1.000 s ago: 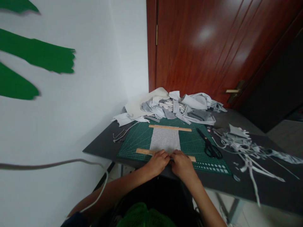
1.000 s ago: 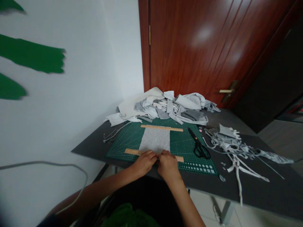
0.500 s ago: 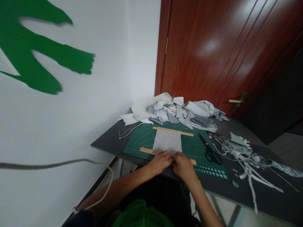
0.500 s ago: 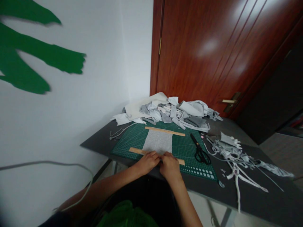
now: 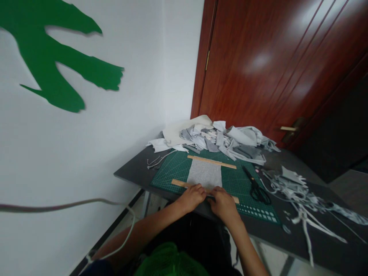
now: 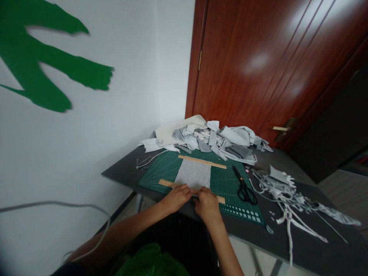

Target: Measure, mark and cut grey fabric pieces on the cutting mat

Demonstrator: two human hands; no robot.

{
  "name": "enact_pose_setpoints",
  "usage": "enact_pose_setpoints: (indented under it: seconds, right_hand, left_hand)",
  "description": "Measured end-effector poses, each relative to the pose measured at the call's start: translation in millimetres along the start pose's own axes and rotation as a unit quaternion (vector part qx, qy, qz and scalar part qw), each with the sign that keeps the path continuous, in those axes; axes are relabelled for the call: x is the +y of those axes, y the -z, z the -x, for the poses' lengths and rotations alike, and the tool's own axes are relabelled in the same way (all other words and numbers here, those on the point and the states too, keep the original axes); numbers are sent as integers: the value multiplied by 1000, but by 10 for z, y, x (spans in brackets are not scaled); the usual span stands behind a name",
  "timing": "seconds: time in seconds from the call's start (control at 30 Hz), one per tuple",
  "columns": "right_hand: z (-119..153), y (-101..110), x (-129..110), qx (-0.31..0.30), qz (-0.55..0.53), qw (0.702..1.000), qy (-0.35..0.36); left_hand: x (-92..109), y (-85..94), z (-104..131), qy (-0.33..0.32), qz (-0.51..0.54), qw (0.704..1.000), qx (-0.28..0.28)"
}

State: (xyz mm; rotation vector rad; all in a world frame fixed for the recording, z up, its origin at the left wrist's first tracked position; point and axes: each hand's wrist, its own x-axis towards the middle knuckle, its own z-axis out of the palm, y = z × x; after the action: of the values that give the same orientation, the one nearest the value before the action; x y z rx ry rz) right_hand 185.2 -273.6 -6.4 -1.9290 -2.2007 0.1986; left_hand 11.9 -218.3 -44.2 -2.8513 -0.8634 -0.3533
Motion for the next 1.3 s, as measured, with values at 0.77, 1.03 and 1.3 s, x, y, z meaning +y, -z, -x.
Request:
enact_pose_setpoints:
  seconds: [0.77,1.03,1.3]
  right_hand:
    - [-10,-3,6,2,13,1000,-4]
    - [-14,4,8,2,12,1000,-7]
    - [-1,3,-11,6,15,1000,-13]
  left_hand:
    - [-586,260,641,95,23,994,-40]
    - [-799,89,962,141,68,984,81]
    - [-276,-132,758,128,94,972,172]
